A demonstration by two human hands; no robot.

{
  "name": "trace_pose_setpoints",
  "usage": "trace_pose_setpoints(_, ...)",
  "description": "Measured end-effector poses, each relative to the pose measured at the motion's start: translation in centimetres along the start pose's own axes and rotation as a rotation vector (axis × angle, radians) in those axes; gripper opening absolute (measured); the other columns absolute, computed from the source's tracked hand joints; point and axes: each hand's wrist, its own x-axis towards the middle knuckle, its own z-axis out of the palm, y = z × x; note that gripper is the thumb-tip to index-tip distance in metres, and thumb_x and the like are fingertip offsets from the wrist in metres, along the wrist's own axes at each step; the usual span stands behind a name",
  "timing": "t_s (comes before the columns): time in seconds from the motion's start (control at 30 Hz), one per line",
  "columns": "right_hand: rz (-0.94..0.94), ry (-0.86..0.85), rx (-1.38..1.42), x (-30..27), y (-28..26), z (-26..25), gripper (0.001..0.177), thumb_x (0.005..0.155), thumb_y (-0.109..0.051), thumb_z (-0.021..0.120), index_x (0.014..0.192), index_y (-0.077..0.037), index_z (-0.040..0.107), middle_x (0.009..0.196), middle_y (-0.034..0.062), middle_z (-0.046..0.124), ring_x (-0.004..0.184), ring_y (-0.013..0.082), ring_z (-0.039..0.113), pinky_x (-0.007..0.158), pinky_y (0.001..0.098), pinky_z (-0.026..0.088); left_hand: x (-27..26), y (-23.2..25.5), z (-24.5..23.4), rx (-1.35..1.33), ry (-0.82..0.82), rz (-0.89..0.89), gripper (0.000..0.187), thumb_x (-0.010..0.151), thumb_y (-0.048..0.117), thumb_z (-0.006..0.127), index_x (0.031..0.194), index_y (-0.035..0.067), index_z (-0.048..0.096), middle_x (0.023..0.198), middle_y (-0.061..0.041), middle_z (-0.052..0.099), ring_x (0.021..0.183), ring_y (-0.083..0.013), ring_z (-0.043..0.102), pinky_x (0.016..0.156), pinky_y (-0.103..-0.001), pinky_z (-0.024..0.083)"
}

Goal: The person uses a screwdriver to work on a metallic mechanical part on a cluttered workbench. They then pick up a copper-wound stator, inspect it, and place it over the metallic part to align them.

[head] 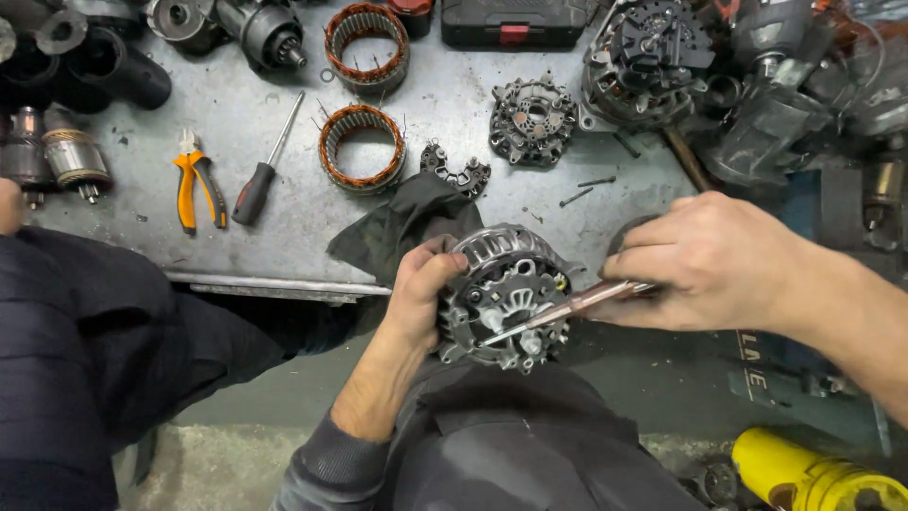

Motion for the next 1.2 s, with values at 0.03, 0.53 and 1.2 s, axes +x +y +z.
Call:
trace_pose_setpoints(0.03, 0.0, 0.002, -0.001, -1.0, 0.5, 1.0, 0.031, 0.062, -0.036, 0.088, 0.075, -0.01, 0.076, 0.06, 0.0033, 0.066, 0.045, 0.0223, 0.063, 0.041, 0.0365, 0.047, 0.1, 0.3, 0.0, 0.002, -0.001, 0.001, 0.037, 0.085, 0.016, 0.064, 0.113, -0.009, 0.063, 0.099, -0.016, 0.073, 0.083, -0.02, 0.072, 0.078, -0.033, 0.062)
trace_pose_setpoints(0.53, 0.365, 0.233, -0.056, -3.6, -6.7, 2.7, 0.033, 0.063, -0.033, 0.09, 0.075, -0.006, 0.075, 0.059, 0.0042, 0.065, 0.046, 0.0214, 0.061, 0.043, 0.033, 0.046, 1.2, 0.1, -1.7, 0.018, 0.029, 0.135, 0.024, 0.091, 0.016, 0.06, 0.099, -0.007, 0.063, 0.09, -0.015, 0.072, 0.074, -0.0182, 0.07, 0.07, -0.032, 0.06)
trace_pose_setpoints(1.2, 0.506, 0.398, -0.075, -4.7, -7.2, 7.5, 0.025, 0.068, -0.017, 0.092, 0.077, 0.0, 0.076, 0.067, 0.0098, 0.071, 0.048, 0.0193, 0.065, 0.042, 0.0321, 0.05, 2.2, 0.1, -1.1, -0.033, 0.382, 0.285, 0.027, 0.093, 0.015, 0.062, 0.111, -0.004, 0.065, 0.101, -0.009, 0.071, 0.087, -0.0158, 0.067, 0.08, -0.032, 0.056)
